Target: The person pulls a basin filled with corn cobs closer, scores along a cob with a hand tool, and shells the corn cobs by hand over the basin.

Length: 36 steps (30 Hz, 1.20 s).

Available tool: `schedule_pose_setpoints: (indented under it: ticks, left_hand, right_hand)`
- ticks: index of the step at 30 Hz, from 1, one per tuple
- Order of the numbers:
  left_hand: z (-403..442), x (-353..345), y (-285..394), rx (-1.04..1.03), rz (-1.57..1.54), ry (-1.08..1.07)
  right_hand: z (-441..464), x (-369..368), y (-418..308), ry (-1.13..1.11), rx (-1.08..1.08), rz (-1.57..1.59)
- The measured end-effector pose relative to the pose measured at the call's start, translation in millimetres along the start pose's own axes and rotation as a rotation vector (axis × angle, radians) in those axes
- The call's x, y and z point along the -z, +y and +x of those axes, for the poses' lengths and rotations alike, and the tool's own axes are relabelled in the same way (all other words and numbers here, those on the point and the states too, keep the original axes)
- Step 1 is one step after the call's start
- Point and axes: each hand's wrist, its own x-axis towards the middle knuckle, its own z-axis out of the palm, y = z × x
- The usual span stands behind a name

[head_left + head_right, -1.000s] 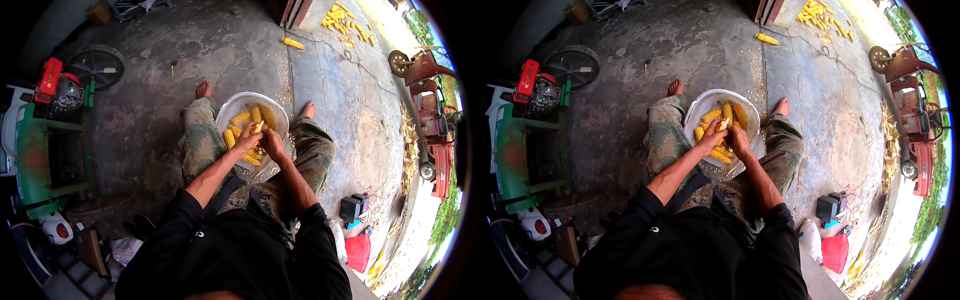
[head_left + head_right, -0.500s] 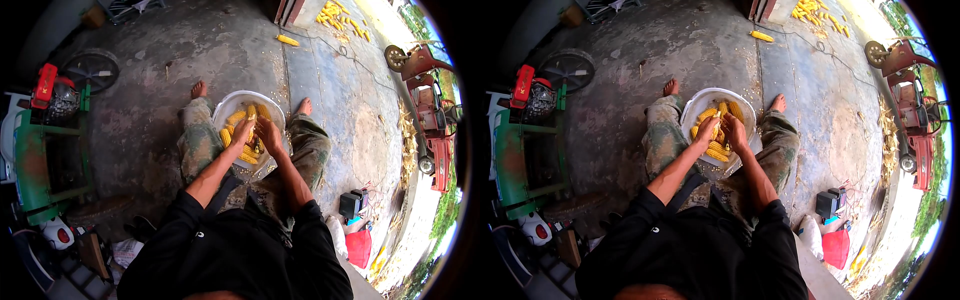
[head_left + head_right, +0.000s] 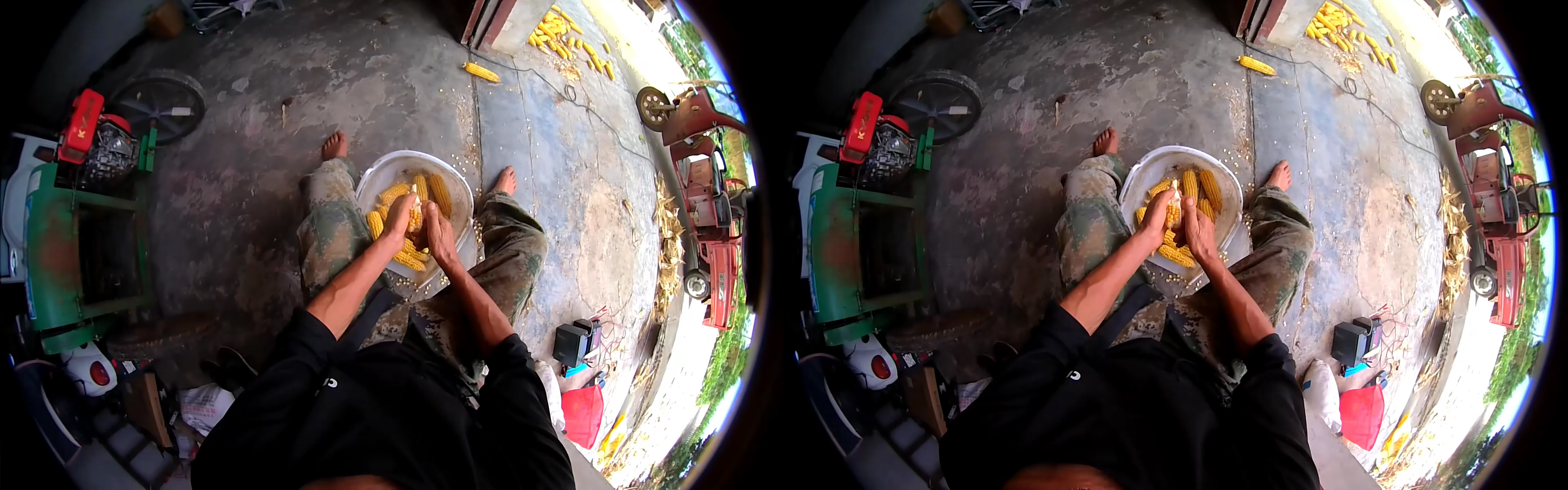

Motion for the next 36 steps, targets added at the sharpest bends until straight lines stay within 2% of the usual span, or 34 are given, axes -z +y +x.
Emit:
schedule_pose_setpoints:
  ticks: [1, 3, 5, 6, 8, 10, 12, 14, 17, 19, 21, 22, 24, 26, 27, 28, 32, 34, 36]
  left_hand:
    - [2, 0, -7, 0.002, 0.0, 0.0]
    - [-14, -18, 5, 0.027, -0.073, 0.047]
    - [-12, -17, 4, 0.011, -0.079, 0.058]
    - [-3, -9, -5, -0.003, -0.031, 0.052]
    - [3, -4, -12, -0.016, 0.017, 0.046]
    - [-3, -9, -6, -0.054, 0.219, 0.177]
    - [-1, -10, -11, -0.095, 0.267, 0.208]
    - [1, -10, -15, -0.137, 0.315, 0.238]
    - [1, -12, -15, -0.137, 0.299, 0.234]
    - [-3, -16, -10, -0.046, 0.123, 0.185]
    - [-3, -16, -7, -0.002, 0.02, 0.152]
    - [-4, -17, -6, 0.042, -0.084, 0.12]
    - [-6, -20, -1, 0.034, -0.073, 0.124]
    - [-4, -19, -2, 0.026, -0.064, 0.128]
    - [-2, -17, -6, -0.013, 0.063, 0.161]
    - [1, -14, -10, -0.051, 0.19, 0.193]
    - [-6, -18, 1, 0.094, 0.108, 0.114]
    - [-9, -20, -2, 0.052, 0.132, 0.136]
    - [-12, -23, -1, 0.01, 0.156, 0.157]
  right_hand:
    - [-4, -4, -3, -0.031, -0.027, -0.099]
    - [-1, -10, 11, -0.056, 0.012, -0.087]
    - [6, -11, 22, 0.01, 0.143, -0.213]
    - [5, -12, 20, 0.064, 0.209, -0.221]
    - [7, -9, 19, 0.055, 0.187, -0.267]
    - [10, -9, 24, 0.046, 0.164, -0.313]
    - [11, -11, 31, 0.065, 0.266, -0.33]
    - [12, -8, 35, 0.059, 0.214, -0.325]
    - [11, -9, 38, 0.085, 0.184, -0.29]
    - [11, -9, 37, 0.116, 0.207, -0.259]
    - [13, -8, 37, 0.21, 0.432, -0.411]
    - [12, -6, 37, 0.21, 0.433, -0.411]
    - [4, -5, 20, 0.1, 0.199, -0.226]
    - [1, -4, 13, 0.068, 0.144, -0.157]
    - [0, -4, 11, 0.038, 0.085, -0.088]
    - [0, -6, 10, 0.038, 0.085, -0.088]
    - [6, -11, 16, 0.097, 0.107, -0.208]
    - [12, -11, 26, 0.092, 0.143, -0.259]
    - [15, -11, 32, 0.186, 0.323, -0.329]
